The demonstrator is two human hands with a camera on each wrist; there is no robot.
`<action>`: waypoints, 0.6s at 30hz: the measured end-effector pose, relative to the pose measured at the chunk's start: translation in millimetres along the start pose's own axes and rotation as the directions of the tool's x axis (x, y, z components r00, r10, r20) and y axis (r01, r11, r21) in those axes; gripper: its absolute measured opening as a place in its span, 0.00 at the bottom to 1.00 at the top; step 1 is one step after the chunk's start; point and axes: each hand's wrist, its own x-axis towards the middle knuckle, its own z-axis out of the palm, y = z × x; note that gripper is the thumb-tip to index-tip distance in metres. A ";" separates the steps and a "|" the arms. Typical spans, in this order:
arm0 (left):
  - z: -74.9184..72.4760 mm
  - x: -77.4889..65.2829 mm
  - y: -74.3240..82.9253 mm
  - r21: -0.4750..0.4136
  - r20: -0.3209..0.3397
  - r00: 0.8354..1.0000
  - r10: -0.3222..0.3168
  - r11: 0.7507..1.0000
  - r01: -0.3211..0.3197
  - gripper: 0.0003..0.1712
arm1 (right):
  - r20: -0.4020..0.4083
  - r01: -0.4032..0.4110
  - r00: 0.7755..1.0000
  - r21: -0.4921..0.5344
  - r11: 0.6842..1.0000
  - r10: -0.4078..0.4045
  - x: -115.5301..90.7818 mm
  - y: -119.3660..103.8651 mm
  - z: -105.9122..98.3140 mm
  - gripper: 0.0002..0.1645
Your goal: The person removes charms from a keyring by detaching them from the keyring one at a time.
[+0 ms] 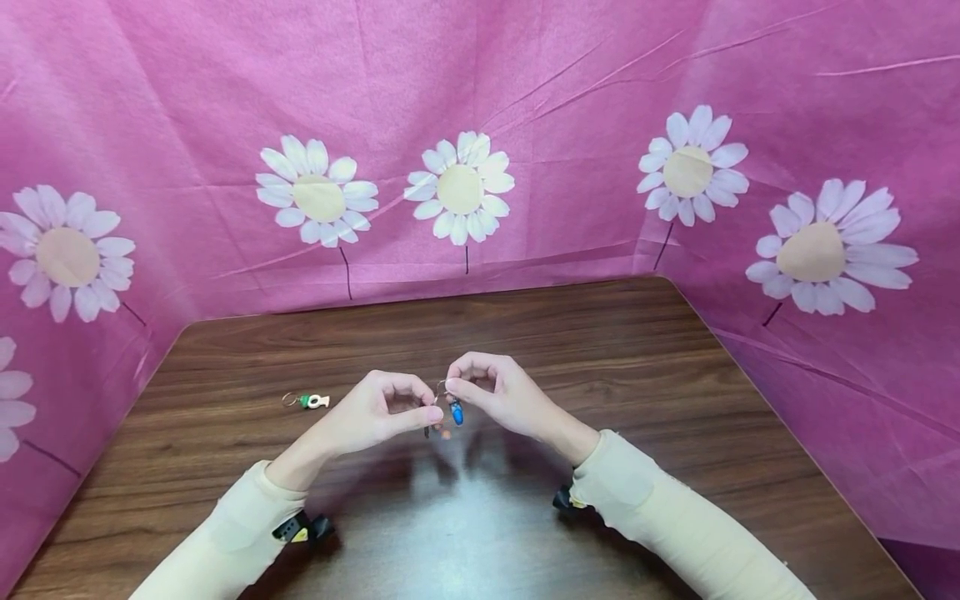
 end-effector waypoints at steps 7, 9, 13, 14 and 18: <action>-1.2 1.6 1.3 0.041 -0.063 0.998 -0.015 0.999 0.018 0.09 | -0.010 -0.039 0.999 0.012 0.999 0.039 0.8 -1.5 0.8 0.05; -2.0 1.6 1.9 0.055 -0.087 0.996 -0.030 0.998 0.035 0.10 | -0.010 -0.044 0.999 0.032 0.999 0.044 0.5 -1.8 1.1 0.04; -3.0 2.8 2.8 0.114 -0.132 0.991 -0.019 0.993 0.034 0.10 | -0.011 -0.045 0.999 0.066 0.997 0.046 1.3 -1.1 0.7 0.05; -3.1 3.1 3.4 0.129 -0.145 0.989 -0.013 0.991 0.032 0.10 | -0.011 -0.047 0.999 0.074 0.996 0.048 1.7 -0.9 0.5 0.06; -2.6 4.4 3.9 0.151 -0.186 0.983 0.002 0.988 0.026 0.10 | -0.015 -0.056 0.998 0.088 0.995 0.057 2.4 -1.8 -0.9 0.06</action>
